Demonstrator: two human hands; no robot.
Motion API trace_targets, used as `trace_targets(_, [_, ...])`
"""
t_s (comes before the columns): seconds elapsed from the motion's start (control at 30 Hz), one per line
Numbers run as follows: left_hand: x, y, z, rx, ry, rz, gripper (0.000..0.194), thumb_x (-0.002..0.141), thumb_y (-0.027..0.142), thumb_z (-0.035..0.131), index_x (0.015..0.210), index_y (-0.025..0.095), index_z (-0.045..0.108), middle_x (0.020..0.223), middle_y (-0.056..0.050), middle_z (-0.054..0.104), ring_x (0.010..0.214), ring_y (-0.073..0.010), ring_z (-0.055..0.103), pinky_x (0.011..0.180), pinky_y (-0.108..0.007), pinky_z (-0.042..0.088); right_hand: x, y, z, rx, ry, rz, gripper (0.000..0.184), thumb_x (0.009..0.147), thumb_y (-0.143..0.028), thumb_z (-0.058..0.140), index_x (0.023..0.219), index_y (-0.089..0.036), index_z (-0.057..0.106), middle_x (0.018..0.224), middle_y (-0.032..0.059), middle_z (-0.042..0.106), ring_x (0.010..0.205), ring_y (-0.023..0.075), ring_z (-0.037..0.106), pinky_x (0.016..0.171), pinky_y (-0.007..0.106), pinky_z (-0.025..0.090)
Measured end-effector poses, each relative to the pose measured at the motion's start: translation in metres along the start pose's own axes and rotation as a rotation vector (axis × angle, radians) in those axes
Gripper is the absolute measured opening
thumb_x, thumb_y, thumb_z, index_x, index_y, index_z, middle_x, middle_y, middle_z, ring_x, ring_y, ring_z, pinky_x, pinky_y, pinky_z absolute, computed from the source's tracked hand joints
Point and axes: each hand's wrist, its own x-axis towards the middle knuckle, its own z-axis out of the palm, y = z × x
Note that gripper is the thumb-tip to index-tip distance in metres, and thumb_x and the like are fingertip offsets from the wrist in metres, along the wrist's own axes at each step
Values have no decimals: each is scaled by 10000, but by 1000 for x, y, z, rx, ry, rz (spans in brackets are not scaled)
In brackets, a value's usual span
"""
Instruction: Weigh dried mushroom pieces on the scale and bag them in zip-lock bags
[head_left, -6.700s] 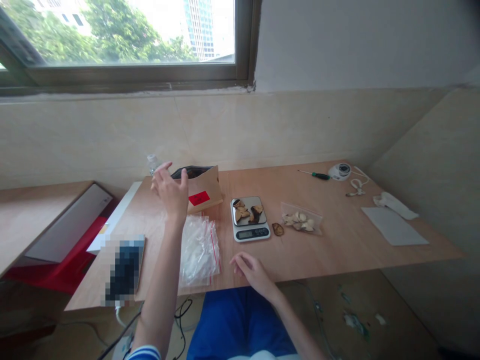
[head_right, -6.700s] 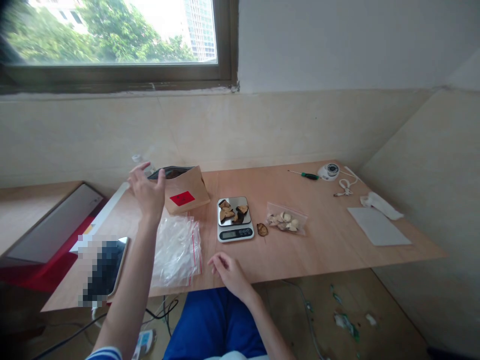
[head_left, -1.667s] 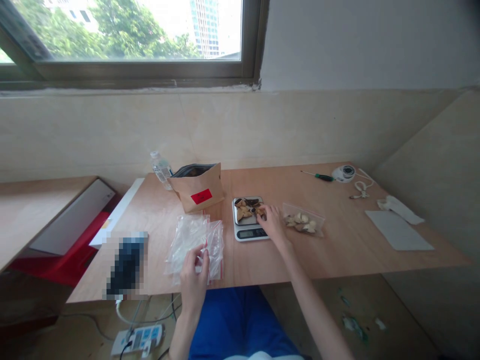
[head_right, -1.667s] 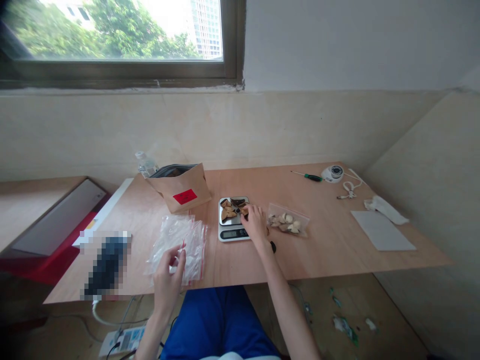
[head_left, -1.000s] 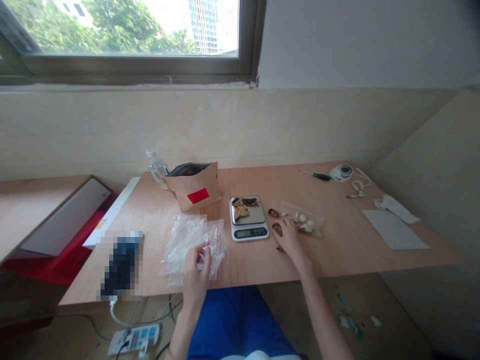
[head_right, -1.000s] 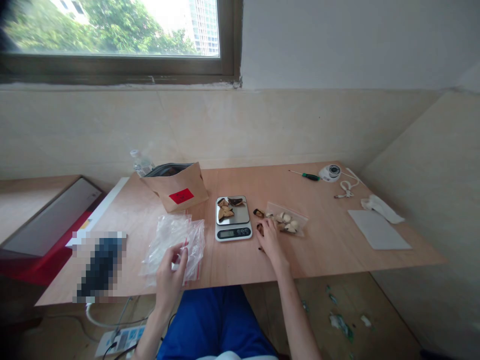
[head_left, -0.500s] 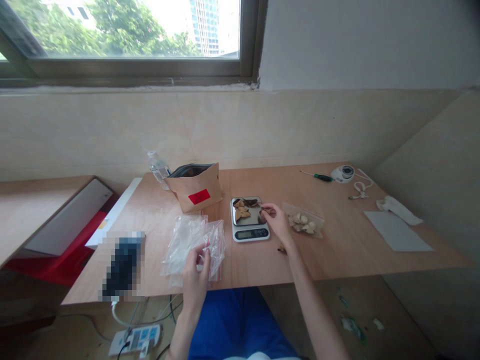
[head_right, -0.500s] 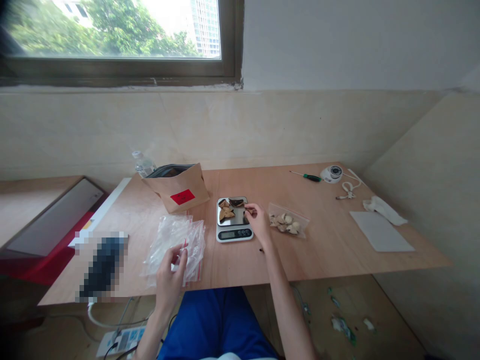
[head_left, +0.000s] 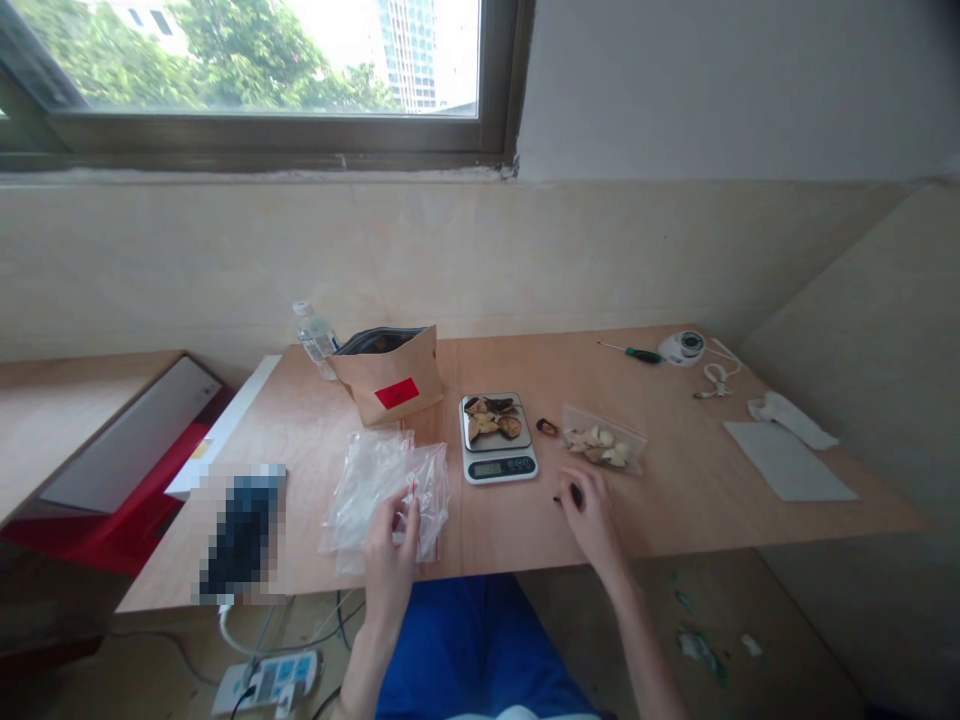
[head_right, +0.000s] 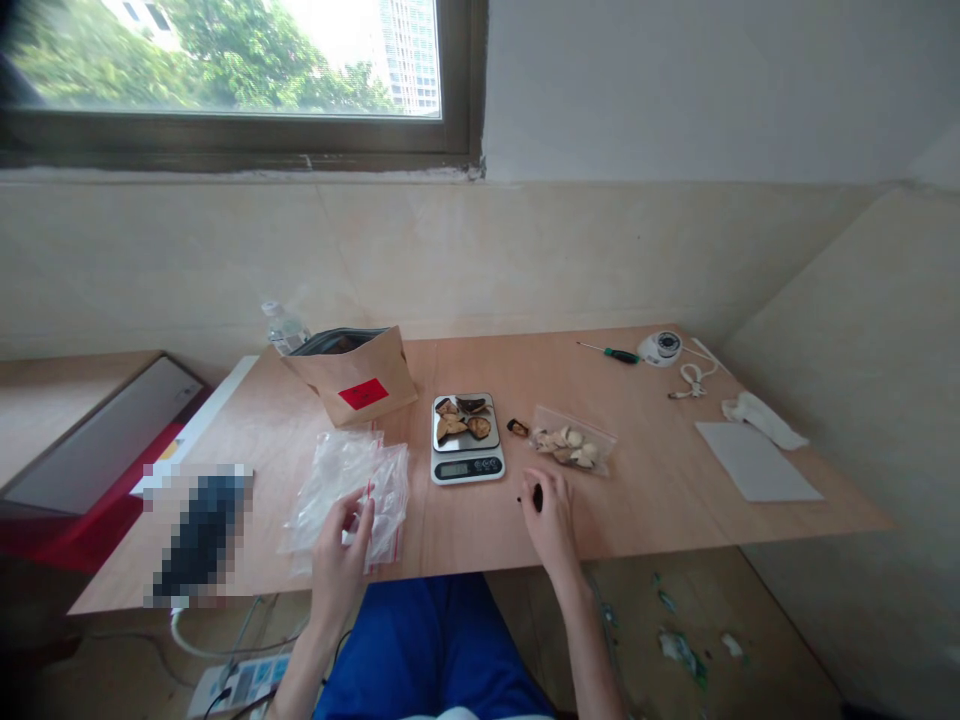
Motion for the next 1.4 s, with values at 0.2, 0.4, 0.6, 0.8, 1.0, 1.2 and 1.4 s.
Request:
trace_targets(0.2, [-3, 5, 5, 3, -44, 27, 372, 875, 424, 438, 1140, 203, 578, 804, -24, 554, 694, -155, 529, 696, -294, 456, -27, 7, 11, -119, -42, -46, 254, 853, -287, 467, 1074, -229, 578, 1161, 134, 506, 1079, 303, 478, 883, 506, 419])
trace_targets(0.4, [-4, 1, -3, 15, -92, 28, 369, 879, 422, 438, 1161, 240, 590, 798, -14, 524, 671, -144, 520, 691, -287, 460, -11, 24, 13, -67, -13, -54, 242, 864, -262, 410, 970, -207, 620, 1044, 135, 548, 1012, 286, 503, 859, 475, 436])
trace_targets(0.6, [-4, 3, -2, -2, -45, 46, 312, 865, 404, 479, 1074, 244, 646, 891, -37, 559, 773, -154, 562, 712, -278, 469, -6, -27, 29, -118, 78, -17, 243, 893, -280, 410, 1019, -195, 599, 1115, 141, 545, 1068, 294, 474, 901, 507, 375])
trace_targets(0.8, [-6, 10, 11, -83, -27, 50, 293, 854, 386, 506, 1063, 246, 656, 968, -57, 568, 879, -175, 570, 748, -295, 474, -24, -119, 49, 45, -191, -137, 238, 878, -324, 487, 1083, -237, 572, 1238, 103, 499, 1152, 274, 443, 959, 488, 337])
trace_targets(1.0, [-9, 23, 20, -230, 37, -18, 256, 834, 392, 538, 954, 206, 665, 914, -60, 601, 833, -176, 575, 696, -276, 468, -19, -126, 61, 310, -354, -25, 165, 893, -272, 430, 897, -197, 577, 899, 66, 629, 874, 210, 573, 810, 355, 443])
trace_targets(1.2, [7, 27, 16, -318, 326, -193, 243, 827, 414, 536, 789, 176, 566, 720, -3, 582, 661, -132, 549, 607, -238, 433, -6, -96, 43, 479, -538, 139, 249, 901, -397, 425, 860, -195, 566, 790, 22, 626, 704, 166, 584, 653, 263, 452])
trace_targets(1.4, [33, 35, 20, -252, 319, 1, 243, 831, 342, 538, 650, 186, 492, 908, -39, 624, 930, -180, 580, 801, -279, 408, 41, -74, 30, 246, -316, -111, 277, 925, -373, 396, 1078, -206, 557, 1090, 84, 586, 1058, 220, 517, 935, 368, 398])
